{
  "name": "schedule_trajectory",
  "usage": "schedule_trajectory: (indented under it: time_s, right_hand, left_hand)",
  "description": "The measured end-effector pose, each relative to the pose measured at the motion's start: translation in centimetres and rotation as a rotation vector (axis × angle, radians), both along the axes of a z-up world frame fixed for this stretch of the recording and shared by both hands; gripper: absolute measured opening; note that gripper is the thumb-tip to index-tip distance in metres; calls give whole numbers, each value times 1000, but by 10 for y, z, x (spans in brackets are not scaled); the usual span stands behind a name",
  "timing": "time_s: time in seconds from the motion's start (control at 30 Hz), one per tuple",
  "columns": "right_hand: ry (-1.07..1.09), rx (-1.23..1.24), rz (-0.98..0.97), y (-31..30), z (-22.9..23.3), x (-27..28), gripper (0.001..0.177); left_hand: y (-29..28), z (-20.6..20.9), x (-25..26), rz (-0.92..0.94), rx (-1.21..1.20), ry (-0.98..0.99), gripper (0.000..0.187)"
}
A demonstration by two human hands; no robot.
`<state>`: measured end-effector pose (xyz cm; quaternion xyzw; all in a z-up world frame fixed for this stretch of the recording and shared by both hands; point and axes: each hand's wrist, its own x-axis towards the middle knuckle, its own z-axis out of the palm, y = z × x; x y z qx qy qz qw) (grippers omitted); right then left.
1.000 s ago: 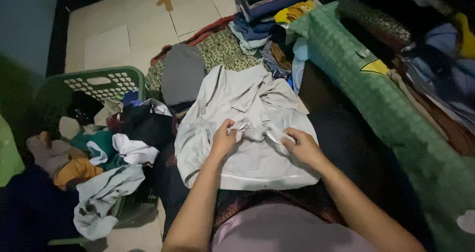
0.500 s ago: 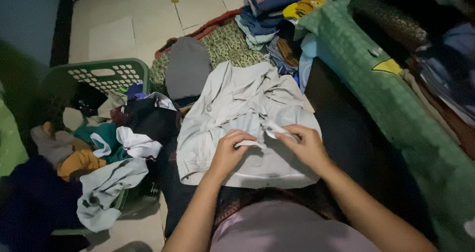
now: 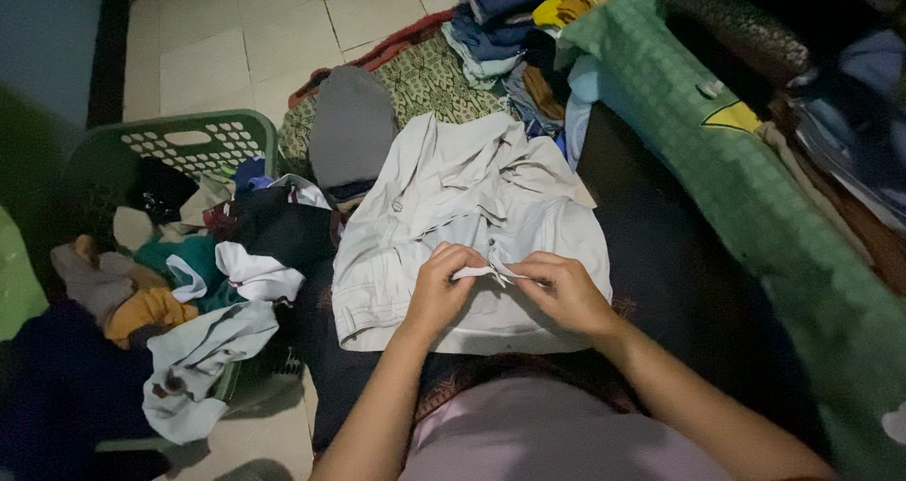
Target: The person picks up various articles of clothing from a laundry basket, spreads them out on the floor, folds them by hand, and places the folded items into a separate pile.
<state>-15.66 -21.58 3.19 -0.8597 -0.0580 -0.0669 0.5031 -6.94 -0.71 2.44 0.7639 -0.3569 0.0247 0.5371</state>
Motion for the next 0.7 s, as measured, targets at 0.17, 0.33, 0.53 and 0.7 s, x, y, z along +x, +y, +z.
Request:
schedule_trajectory:
  time_s: [0.17, 0.33, 0.53, 0.7]
  right_hand:
    - [-21, -131, 8, 0, 0, -3, 32]
    - [-96, -18, 25, 3, -6, -4, 29]
    - [76, 97, -70, 6, -8, -4, 26]
    - [56, 103, -59, 4, -10, -4, 24]
  left_hand:
    - [1, -5, -4, 34, -4, 39, 12]
    - [-1, -13, -6, 45, -78, 116, 16]
    - [-2, -16, -4, 24, -56, 148, 22]
    - [-4, -15, -4, -8, -69, 143, 20]
